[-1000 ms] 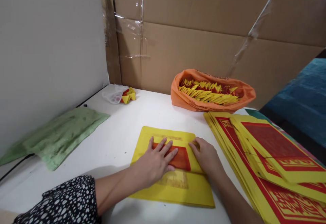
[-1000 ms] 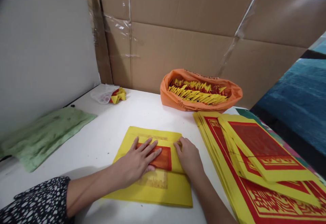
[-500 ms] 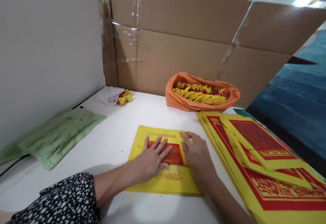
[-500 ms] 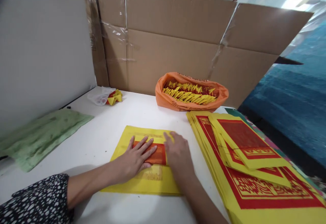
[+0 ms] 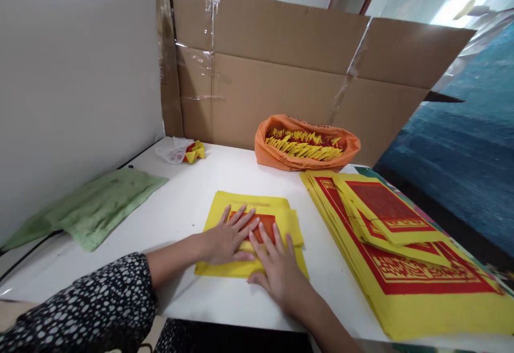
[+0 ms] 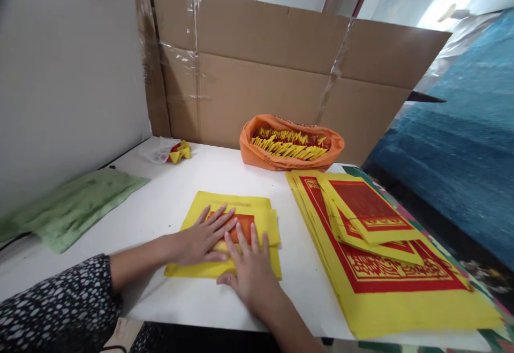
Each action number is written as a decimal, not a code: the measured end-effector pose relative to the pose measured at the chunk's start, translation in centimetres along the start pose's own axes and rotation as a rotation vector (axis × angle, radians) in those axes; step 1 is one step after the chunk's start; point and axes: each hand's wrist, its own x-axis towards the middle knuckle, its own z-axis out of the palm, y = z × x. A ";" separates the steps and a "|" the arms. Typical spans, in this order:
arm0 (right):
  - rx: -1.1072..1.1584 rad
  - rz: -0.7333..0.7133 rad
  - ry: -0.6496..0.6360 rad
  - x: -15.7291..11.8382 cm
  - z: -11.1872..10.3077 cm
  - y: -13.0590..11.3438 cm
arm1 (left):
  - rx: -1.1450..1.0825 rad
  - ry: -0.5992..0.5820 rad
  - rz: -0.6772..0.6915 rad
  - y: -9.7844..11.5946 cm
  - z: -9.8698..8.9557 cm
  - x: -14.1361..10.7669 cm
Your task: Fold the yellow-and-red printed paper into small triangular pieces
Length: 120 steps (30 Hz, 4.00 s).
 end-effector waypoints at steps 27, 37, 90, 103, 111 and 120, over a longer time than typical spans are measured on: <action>-0.027 -0.083 0.076 3.4 0.6 -2.4 | 0.307 0.338 -0.077 3.3 2.2 -3.7; 0.686 0.109 0.311 3.3 -1.0 -0.1 | -0.174 0.431 -0.104 -2.4 0.5 -4.9; 0.352 0.236 0.251 -2.4 0.2 -0.3 | 0.259 0.158 0.191 1.1 -2.2 1.4; 1.904 0.412 0.163 -0.5 -2.1 -2.7 | 0.275 0.318 0.077 0.3 -1.2 2.1; 1.732 0.213 0.395 4.9 -4.5 -1.2 | 0.479 0.518 0.199 3.0 -2.2 -2.3; 0.823 -0.110 -0.300 7.4 -9.3 7.2 | 0.519 0.496 0.171 -0.8 -2.4 -5.0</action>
